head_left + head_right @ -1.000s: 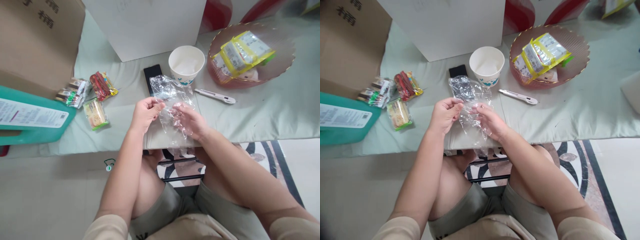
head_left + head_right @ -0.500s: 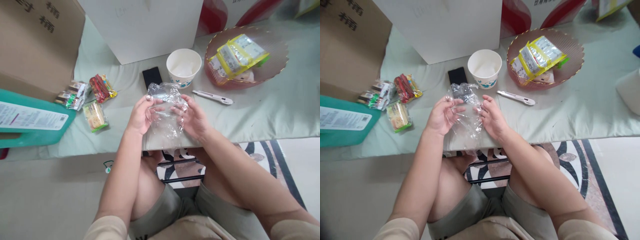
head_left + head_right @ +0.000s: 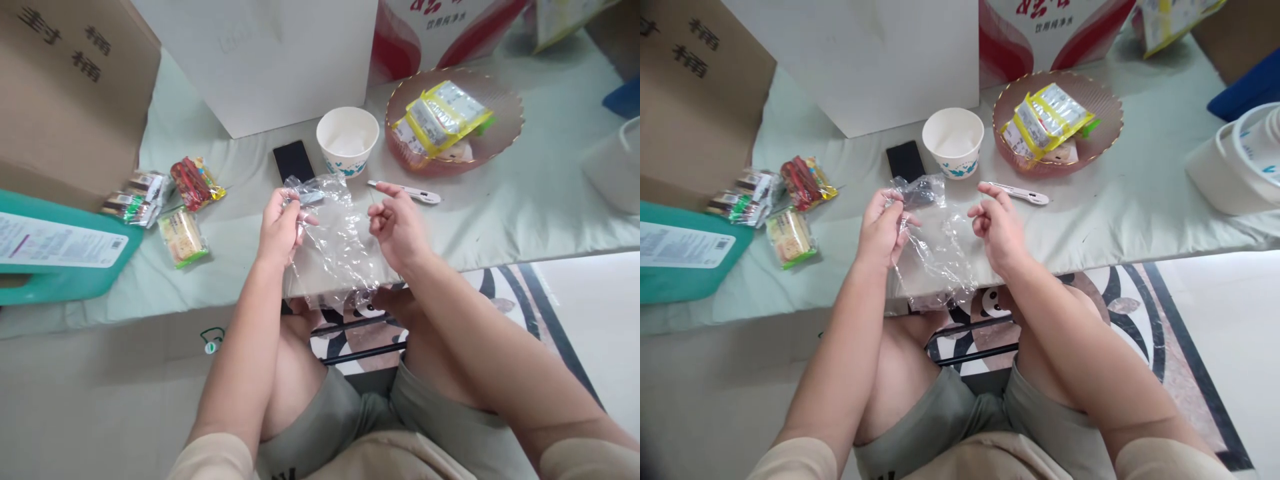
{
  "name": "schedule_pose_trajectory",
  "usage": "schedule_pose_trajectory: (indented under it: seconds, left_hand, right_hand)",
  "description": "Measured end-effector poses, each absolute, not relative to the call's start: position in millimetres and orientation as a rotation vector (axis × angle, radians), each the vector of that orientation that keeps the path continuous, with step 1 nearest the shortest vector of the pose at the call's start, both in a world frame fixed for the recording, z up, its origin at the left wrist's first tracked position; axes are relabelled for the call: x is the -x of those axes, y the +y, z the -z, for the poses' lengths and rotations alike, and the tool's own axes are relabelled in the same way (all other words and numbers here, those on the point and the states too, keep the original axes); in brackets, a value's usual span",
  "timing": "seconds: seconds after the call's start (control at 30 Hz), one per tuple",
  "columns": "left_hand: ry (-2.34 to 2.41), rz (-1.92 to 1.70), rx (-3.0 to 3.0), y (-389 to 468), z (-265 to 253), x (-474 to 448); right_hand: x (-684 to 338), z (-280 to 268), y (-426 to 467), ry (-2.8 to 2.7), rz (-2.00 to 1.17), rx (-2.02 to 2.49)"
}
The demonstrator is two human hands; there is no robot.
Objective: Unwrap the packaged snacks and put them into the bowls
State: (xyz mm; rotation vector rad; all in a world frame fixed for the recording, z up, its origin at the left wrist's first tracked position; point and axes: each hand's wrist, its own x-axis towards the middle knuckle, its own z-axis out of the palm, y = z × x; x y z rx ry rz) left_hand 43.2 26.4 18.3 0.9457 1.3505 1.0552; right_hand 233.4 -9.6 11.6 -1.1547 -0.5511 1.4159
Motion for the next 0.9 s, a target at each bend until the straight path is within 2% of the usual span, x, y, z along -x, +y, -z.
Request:
schedule_pose_trajectory:
  seconds: [0.2, 0.3, 0.43, 0.5, 0.7, 0.77, 0.9]
  left_hand:
    - [1.28, -0.933, -1.024, 20, -13, -44]
    - [1.201, -0.878, -1.098, 18, -12, -43]
    - [1.204, -0.902, -1.113, 19, -12, -41]
    - [1.189, -0.931, -1.086, 21, -12, -40]
    - [1.086, -0.842, -1.163, 21, -13, -38]
    - [1.052, -0.789, -1.186, 20, -14, -38]
    - [1.029, -0.766, -1.186, 18, -16, -37]
  right_hand:
    - [-225, -8, -11, -0.549, -1.769, 1.181]
    - [-220, -8, -9, -0.63, -1.696, 1.276]
    - [-222, -9, -1, -0.589, -1.339, 1.361]
    - [-225, -9, 2, -0.493, -1.273, 1.319]
    - [-226, -3, -1, -0.567, -1.619, 1.154]
    - [-227, 2, 0, -0.644, -1.515, 1.211]
    - [-233, 8, 7, -0.568, -1.115, 1.214]
